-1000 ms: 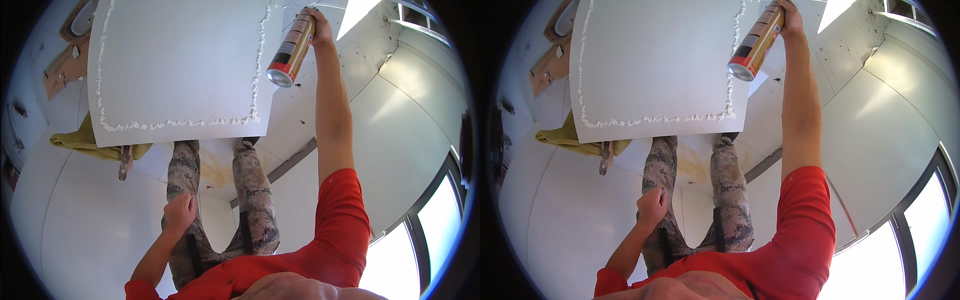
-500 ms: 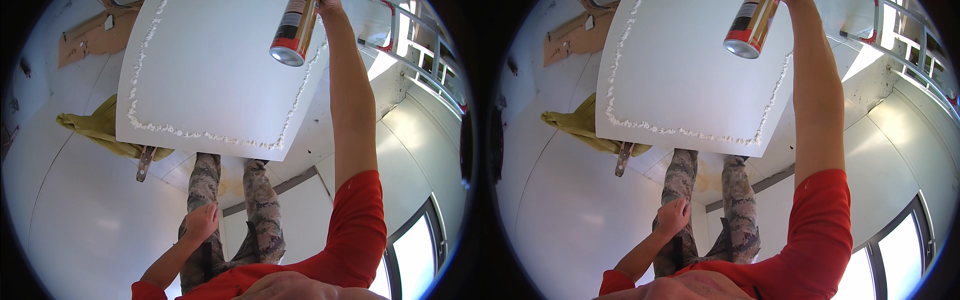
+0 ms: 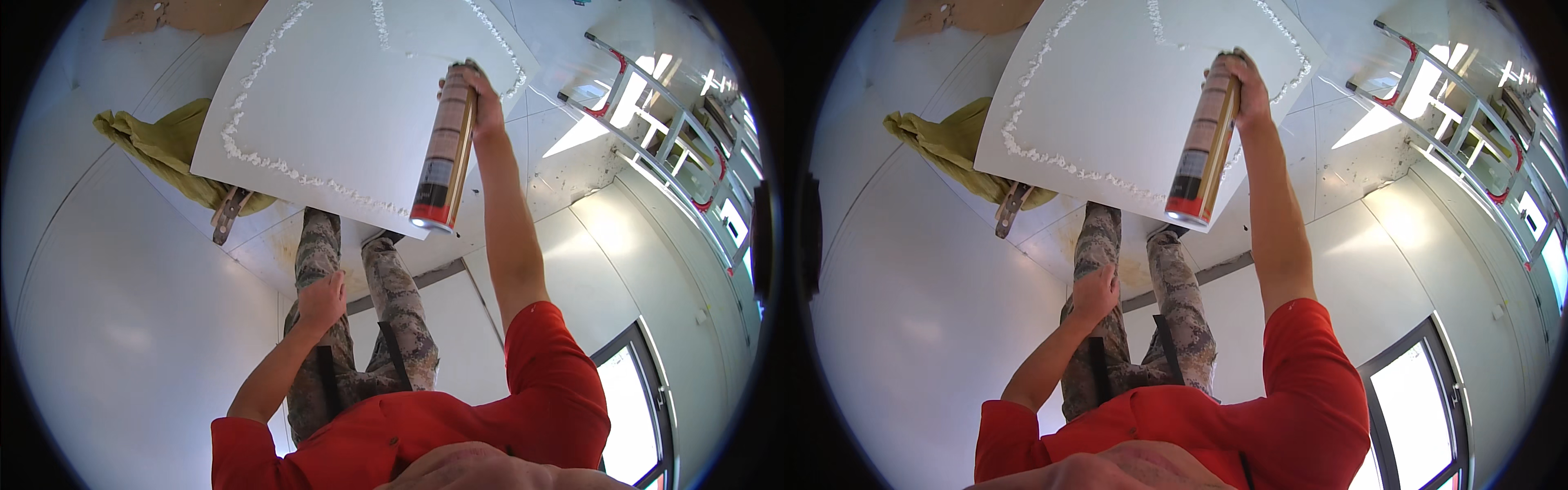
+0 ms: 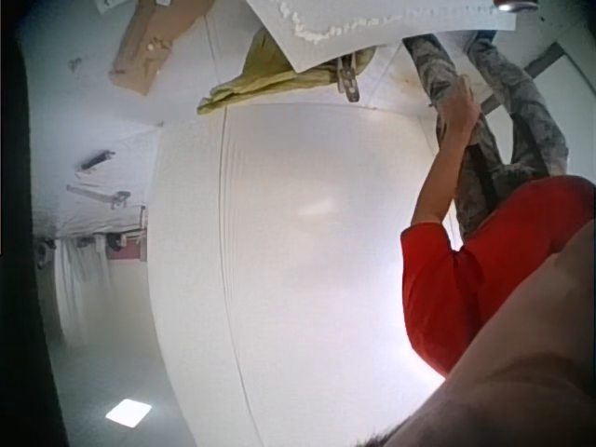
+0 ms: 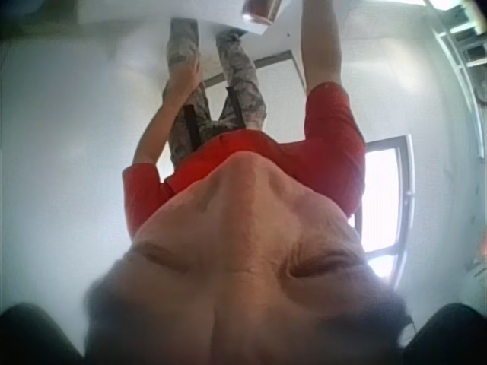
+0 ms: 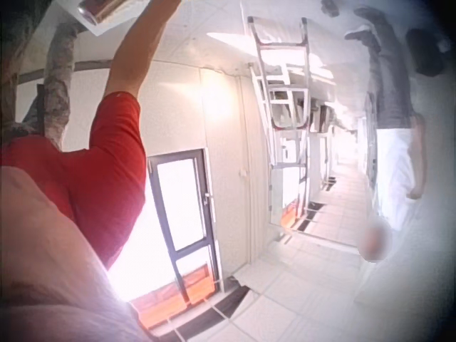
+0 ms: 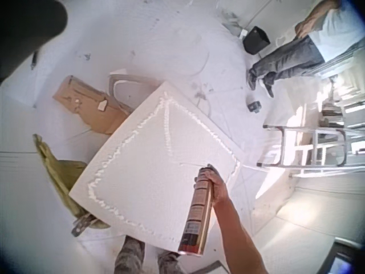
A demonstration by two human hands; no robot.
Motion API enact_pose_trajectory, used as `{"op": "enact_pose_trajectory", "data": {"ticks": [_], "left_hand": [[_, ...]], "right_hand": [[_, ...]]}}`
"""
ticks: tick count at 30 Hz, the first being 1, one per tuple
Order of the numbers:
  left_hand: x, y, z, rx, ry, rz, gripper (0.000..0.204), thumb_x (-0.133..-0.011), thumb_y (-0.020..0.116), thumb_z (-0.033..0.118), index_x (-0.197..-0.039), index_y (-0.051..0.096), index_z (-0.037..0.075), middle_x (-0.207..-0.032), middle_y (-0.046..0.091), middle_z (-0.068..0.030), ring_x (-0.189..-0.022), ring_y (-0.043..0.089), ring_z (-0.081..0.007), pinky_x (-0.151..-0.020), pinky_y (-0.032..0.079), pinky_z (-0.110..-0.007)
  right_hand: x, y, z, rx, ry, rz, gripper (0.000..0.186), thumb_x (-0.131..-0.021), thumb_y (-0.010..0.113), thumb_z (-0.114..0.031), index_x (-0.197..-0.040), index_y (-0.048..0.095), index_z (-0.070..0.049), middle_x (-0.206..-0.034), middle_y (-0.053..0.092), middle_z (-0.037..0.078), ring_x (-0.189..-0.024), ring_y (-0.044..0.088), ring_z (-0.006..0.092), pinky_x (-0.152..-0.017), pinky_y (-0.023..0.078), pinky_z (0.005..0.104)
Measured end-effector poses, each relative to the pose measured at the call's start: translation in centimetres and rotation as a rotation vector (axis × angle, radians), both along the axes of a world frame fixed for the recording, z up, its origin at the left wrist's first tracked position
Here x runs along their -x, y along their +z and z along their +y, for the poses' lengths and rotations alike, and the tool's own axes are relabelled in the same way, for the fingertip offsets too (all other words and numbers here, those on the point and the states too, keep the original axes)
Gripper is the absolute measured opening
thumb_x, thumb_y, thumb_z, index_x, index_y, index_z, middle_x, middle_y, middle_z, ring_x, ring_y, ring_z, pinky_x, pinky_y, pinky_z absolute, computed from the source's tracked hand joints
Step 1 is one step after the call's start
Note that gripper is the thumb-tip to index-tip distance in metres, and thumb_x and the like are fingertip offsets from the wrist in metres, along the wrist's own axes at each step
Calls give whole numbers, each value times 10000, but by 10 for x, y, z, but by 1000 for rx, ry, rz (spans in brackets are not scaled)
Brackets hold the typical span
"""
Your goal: The person scrapes residue from a white wall panel, wipes the surface, and measures the window frame area. They then apply adhesive foam in a grid pattern to the back of a panel and press it into place on the wall. The person also handles a caulking gun and a spray can during the process.
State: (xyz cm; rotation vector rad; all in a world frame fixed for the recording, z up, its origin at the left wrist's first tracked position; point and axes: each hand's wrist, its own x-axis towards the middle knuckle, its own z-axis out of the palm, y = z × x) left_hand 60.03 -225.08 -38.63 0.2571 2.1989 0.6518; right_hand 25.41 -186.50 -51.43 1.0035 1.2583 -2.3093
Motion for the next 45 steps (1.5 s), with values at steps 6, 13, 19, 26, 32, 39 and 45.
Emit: {"op": "enact_pose_trajectory", "data": {"ticks": [6, 13, 19, 26, 32, 39, 45], "left_hand": [[-1, -6, 0, -47, 39, 10, 275, -943, 730, 200, -1194, 636, 140, -935, 721, -61, -774, 723, -319, -630, 582, -475], [-10, -9, 0, -22, -16, -33, 274, -940, 735, 187, -1187, 635, 126, -915, 711, -75, -783, 723, -330, -632, 577, -485], [3, -11, -2, -69, -72, -1, 230, -934, 730, 167, -1137, 632, 121, -904, 709, -79, -772, 721, -332, -623, 568, -485], [1, -7, 3, -75, 3, -16, 189, -919, 725, 149, -1066, 617, 97, -882, 698, -111, -779, 713, -360, -645, 561, -512], [4, -7, 2, -56, -50, -33, 186, -943, 708, 174, -1100, 632, 109, -885, 704, -96, -792, 725, -339, -655, 573, -498], [-2, -2, 5, -62, -76, -15, 168, -937, 702, 174, -1052, 610, 94, -866, 705, -133, -775, 718, -385, -662, 562, -534], [-4, 3, 7, -33, -138, -3, 161, -932, 696, 181, -1033, 611, 88, -867, 701, -138, -786, 717, -383, -660, 561, -534]], "right_hand": [[-273, 62, 29, 22, -125, -414, 434, -953, 684, -212, -1325, 544, -36, -1034, 694, 191, -884, 751, 334, -699, 674, 468], [-120, 67, 121, -178, -226, -209, 357, -976, 683, -282, -1246, 638, -52, -1035, 727, 227, -890, 730, 359, -804, 640, 496], [8, -6, 221, -323, -306, -109, 185, -954, 689, -188, -1066, 657, -45, -965, 717, 145, -887, 721, 317, -824, 625, 491], [-61, 3, -1, 46, -27, -29, 496, -952, 738, -233, -1363, 591, 1, -1111, 714, 224, -929, 748, 362, -788, 664, 478], [-127, 77, -142, 344, 107, -125, 902, -901, 772, -130, -1670, 306, -63, -1428, 581, 190, -1052, 738, 352, -811, 671, 474], [-168, 15, -87, 239, -135, -193, 864, -940, 746, -130, -1651, 257, -90, -1189, 647, 176, -991, 729, 354, -756, 682, 501], [-217, 1, -85, 68, 6, -377, 950, -875, 803, -138, -1663, 278, -62, -1150, 662, 161, -884, 703, 277, -732, 639, 449]]}}
